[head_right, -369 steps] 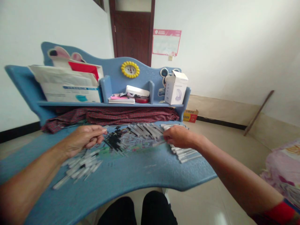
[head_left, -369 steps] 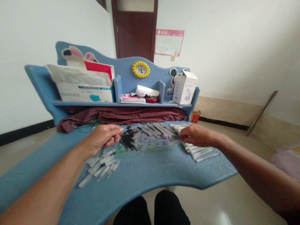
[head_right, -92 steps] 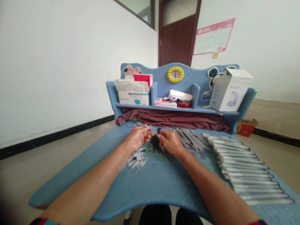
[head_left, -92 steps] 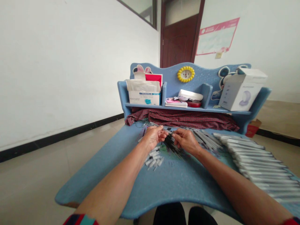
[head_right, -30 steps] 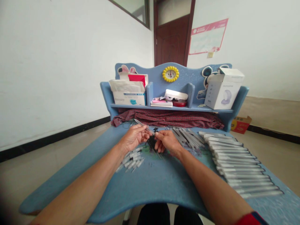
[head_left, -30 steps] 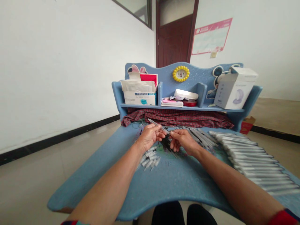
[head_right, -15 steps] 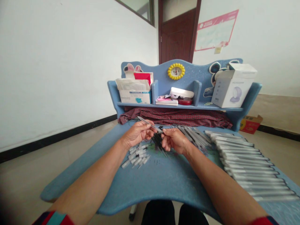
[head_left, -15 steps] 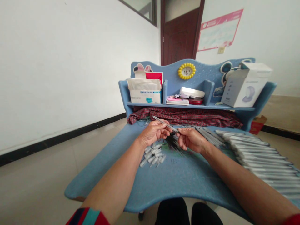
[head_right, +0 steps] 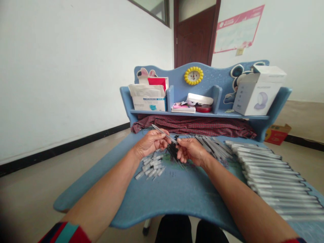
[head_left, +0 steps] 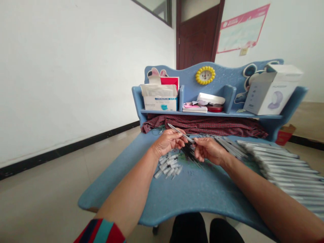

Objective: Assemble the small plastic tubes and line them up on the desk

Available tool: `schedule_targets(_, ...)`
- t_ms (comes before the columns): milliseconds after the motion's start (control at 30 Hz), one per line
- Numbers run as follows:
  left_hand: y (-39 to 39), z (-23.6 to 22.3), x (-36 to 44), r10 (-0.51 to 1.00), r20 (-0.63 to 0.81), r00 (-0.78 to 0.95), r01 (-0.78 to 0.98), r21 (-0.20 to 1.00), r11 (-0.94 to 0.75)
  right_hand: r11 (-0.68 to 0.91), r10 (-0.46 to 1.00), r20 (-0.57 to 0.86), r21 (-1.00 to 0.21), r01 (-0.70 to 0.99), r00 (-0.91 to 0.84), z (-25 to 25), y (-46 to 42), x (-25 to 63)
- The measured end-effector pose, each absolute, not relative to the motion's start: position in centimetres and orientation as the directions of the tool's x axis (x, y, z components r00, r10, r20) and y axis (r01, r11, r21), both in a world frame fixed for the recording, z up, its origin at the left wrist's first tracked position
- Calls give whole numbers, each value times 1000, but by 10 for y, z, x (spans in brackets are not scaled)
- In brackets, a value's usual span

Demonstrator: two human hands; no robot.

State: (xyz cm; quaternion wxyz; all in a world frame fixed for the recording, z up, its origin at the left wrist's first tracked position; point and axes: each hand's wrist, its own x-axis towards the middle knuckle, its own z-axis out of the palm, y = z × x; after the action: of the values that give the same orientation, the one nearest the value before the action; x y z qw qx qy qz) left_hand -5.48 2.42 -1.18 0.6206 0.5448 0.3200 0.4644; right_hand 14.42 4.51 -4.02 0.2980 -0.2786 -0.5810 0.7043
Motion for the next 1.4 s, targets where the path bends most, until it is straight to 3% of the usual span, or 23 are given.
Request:
schedule_targets(167,20,-8,-49,926,69,372,-110,994,-30,-74,745,2,-994,-85,-667,-42,43,143)
schedule_targets(267,16,0,-50,938,-15,347,189,980,-55,-68,769,7,-993,-93,-639,-43,45,144)
schedule_targets(400,12,9,-61,957,-112,268,615,785,-80,-63,823,10,-992,-109,-569,-43,48,146)
schedule_targets(633,10,7,-68,954,-160,253,815,566,-122,-59,834,-19,-997,-54,-551,-43,47,145)
schedule_targets(1000,16,-2,-61,956,-91,280,855,475,-205,-10,821,6,-1000,-24,-570,-46,47,143)
schedule_targets(1233,16,5,-78,970,-97,223,668,740,-79,-13,831,0,-1000,-21,-556,-44,47,144)
schedule_targets(1400,22,8,-90,997,26,-77,443,896,11,-21,814,1,-999,-30,-581,-46,45,144)
